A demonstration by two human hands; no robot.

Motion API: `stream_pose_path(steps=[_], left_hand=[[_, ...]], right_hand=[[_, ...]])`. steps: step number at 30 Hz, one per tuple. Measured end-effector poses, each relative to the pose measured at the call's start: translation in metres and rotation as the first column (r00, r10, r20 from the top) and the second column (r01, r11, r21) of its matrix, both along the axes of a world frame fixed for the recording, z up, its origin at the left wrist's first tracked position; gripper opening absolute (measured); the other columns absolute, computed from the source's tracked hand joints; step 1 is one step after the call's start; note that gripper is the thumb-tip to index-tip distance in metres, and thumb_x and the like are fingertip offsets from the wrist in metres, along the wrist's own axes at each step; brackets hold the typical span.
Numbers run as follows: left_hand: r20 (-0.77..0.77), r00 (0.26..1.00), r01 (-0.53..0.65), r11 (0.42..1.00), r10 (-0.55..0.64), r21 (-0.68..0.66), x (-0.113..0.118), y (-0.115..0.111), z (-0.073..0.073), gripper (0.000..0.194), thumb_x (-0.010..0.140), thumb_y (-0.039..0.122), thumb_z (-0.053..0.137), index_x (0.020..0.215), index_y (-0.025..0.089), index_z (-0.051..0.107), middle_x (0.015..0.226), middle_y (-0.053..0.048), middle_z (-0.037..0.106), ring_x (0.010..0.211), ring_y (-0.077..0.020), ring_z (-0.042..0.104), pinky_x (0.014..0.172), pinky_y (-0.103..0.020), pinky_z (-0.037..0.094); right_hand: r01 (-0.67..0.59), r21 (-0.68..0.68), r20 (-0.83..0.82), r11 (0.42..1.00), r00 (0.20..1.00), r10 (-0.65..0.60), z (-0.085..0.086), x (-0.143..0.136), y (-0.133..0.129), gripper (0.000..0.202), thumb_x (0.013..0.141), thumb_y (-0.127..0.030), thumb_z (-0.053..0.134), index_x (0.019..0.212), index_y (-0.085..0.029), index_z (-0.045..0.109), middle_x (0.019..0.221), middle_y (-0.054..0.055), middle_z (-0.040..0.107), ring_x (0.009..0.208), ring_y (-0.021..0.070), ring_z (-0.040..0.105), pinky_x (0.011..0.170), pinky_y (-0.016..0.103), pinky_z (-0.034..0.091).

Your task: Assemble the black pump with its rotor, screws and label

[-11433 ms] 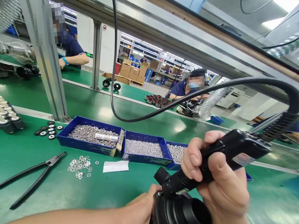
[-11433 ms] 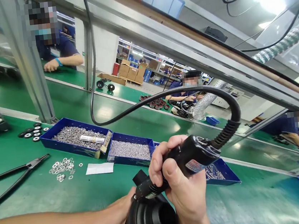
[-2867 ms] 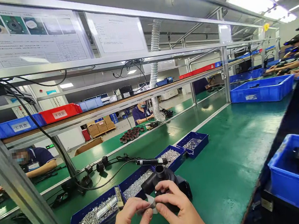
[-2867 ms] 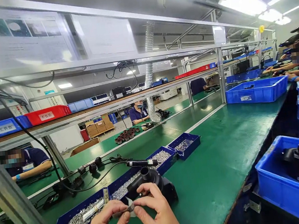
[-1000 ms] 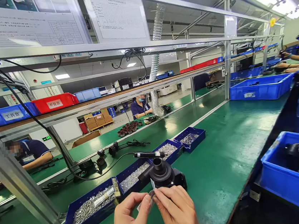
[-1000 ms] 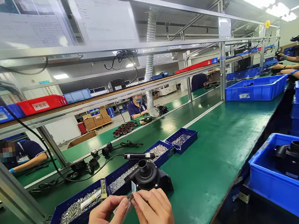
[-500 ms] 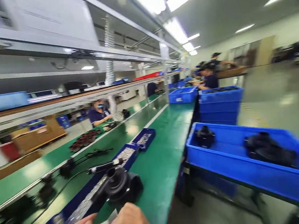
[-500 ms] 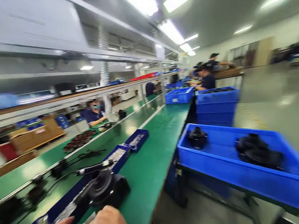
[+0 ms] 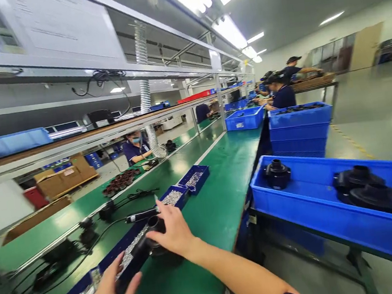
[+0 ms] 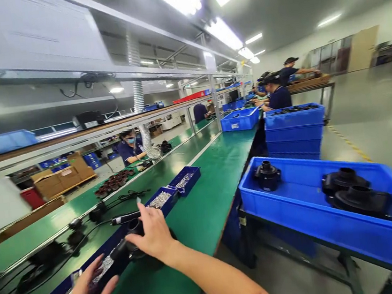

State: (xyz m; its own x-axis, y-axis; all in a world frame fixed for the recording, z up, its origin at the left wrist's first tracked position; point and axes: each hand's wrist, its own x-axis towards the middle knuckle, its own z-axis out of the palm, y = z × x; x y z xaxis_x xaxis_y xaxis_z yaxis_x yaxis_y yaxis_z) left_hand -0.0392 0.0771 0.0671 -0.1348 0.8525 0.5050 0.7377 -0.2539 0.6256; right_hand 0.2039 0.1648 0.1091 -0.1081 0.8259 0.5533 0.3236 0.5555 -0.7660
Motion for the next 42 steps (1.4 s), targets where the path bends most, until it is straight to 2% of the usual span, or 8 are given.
stream_pose_path(steps=[6, 12, 15, 23, 29, 32, 37, 42], left_hand=[[-0.142, 0.974, 0.223, 0.865, -0.177, 0.449, 0.067, -0.025, -0.033, 0.133, 0.071, 0.051, 0.098, 0.171, 0.038, 0.011, 0.174, -0.020, 0.017, 0.155, -0.0509, 0.033, 0.117, -0.071, 0.045], [-0.287, 0.860, 0.508, 0.756, -0.421, 0.413, 0.073, -0.045, -0.056, 0.136, 0.075, 0.026, 0.094, 0.171, 0.045, -0.002, 0.178, -0.017, -0.001, 0.161, -0.0548, 0.010, 0.120, -0.078, 0.035], [-0.223, 0.833, 0.553, 0.763, -0.506, 0.336, 0.074, -0.049, -0.059, 0.127, 0.082, 0.038, 0.086, 0.171, 0.043, -0.005, 0.178, -0.017, 0.002, 0.161, -0.0544, 0.007, 0.122, -0.078, 0.029], [-0.105, 0.842, 0.534, 0.795, -0.528, 0.288, 0.074, -0.056, -0.050, 0.134, 0.069, 0.053, 0.094, 0.167, 0.043, 0.002, 0.176, -0.017, 0.006, 0.156, -0.0528, 0.031, 0.121, -0.067, 0.043], [-0.032, 0.920, 0.373, 0.849, -0.390, 0.374, 0.088, -0.056, -0.056, 0.132, 0.054, 0.063, 0.099, 0.155, 0.046, 0.014, 0.175, -0.014, 0.012, 0.157, -0.0523, 0.029, 0.118, -0.067, 0.045], [-0.055, 0.903, 0.403, 0.796, -0.426, 0.451, 0.090, -0.051, -0.051, 0.126, 0.059, 0.067, 0.095, 0.156, 0.038, 0.019, 0.173, -0.018, 0.017, 0.157, -0.0529, 0.027, 0.119, -0.069, 0.042], [-0.189, 0.818, 0.554, 0.654, -0.544, 0.514, 0.079, -0.039, -0.051, 0.130, 0.054, 0.059, 0.098, 0.156, 0.022, 0.027, 0.169, -0.029, 0.022, 0.158, -0.0561, 0.018, 0.116, -0.075, 0.040], [-0.123, 0.815, 0.538, 0.662, -0.566, 0.522, 0.077, -0.037, -0.059, 0.114, 0.067, 0.069, 0.091, 0.153, 0.024, 0.030, 0.167, -0.030, 0.020, 0.159, -0.0537, 0.017, 0.114, -0.078, 0.038]], right_hand=[[-0.258, -0.119, -0.317, 0.959, 0.925, 0.210, 0.006, 0.027, -0.021, 0.090, 0.073, -0.029, 0.090, 0.153, -0.018, 0.049, 0.116, 0.008, 0.075, 0.115, 0.0227, 0.071, 0.113, 0.041, 0.051], [-0.665, -0.515, -0.645, 0.541, 0.716, 0.266, 0.022, 0.037, -0.018, 0.114, 0.062, -0.042, 0.100, 0.154, -0.007, 0.042, 0.098, 0.015, 0.079, 0.075, 0.0203, 0.075, 0.073, 0.032, 0.060], [-0.687, -0.566, -0.641, 0.456, 0.714, 0.281, 0.014, 0.026, -0.016, 0.114, 0.061, -0.041, 0.102, 0.152, -0.005, 0.043, 0.100, 0.017, 0.079, 0.078, 0.0203, 0.075, 0.072, 0.029, 0.060], [-0.674, -0.557, -0.579, 0.485, 0.734, 0.355, 0.009, 0.028, -0.028, 0.106, 0.075, -0.052, 0.095, 0.158, -0.015, 0.041, 0.119, 0.016, 0.076, 0.093, 0.0205, 0.075, 0.083, 0.032, 0.060], [-0.277, -0.111, -0.411, 0.955, 0.887, 0.209, 0.005, 0.056, -0.069, 0.026, 0.095, -0.043, 0.076, 0.102, -0.018, 0.074, 0.106, 0.010, 0.069, 0.092, 0.0167, 0.061, 0.074, 0.027, 0.054], [-0.382, -0.248, -0.488, 0.890, 0.843, 0.225, -0.008, 0.075, -0.105, 0.042, 0.097, -0.051, 0.074, 0.077, -0.016, 0.063, 0.063, 0.000, 0.052, 0.053, 0.0086, 0.041, 0.048, 0.023, 0.034], [-0.628, -0.560, -0.588, 0.541, 0.761, 0.275, -0.043, 0.086, -0.156, 0.048, 0.096, -0.060, 0.073, 0.085, -0.014, 0.063, 0.042, -0.005, 0.045, 0.032, 0.0040, 0.027, 0.036, 0.018, 0.017], [-0.625, -0.623, -0.627, 0.470, 0.758, 0.178, -0.059, 0.077, -0.173, 0.049, 0.093, -0.060, 0.077, 0.087, -0.012, 0.067, 0.041, -0.005, 0.045, 0.030, 0.0031, 0.026, 0.034, 0.017, 0.016]])
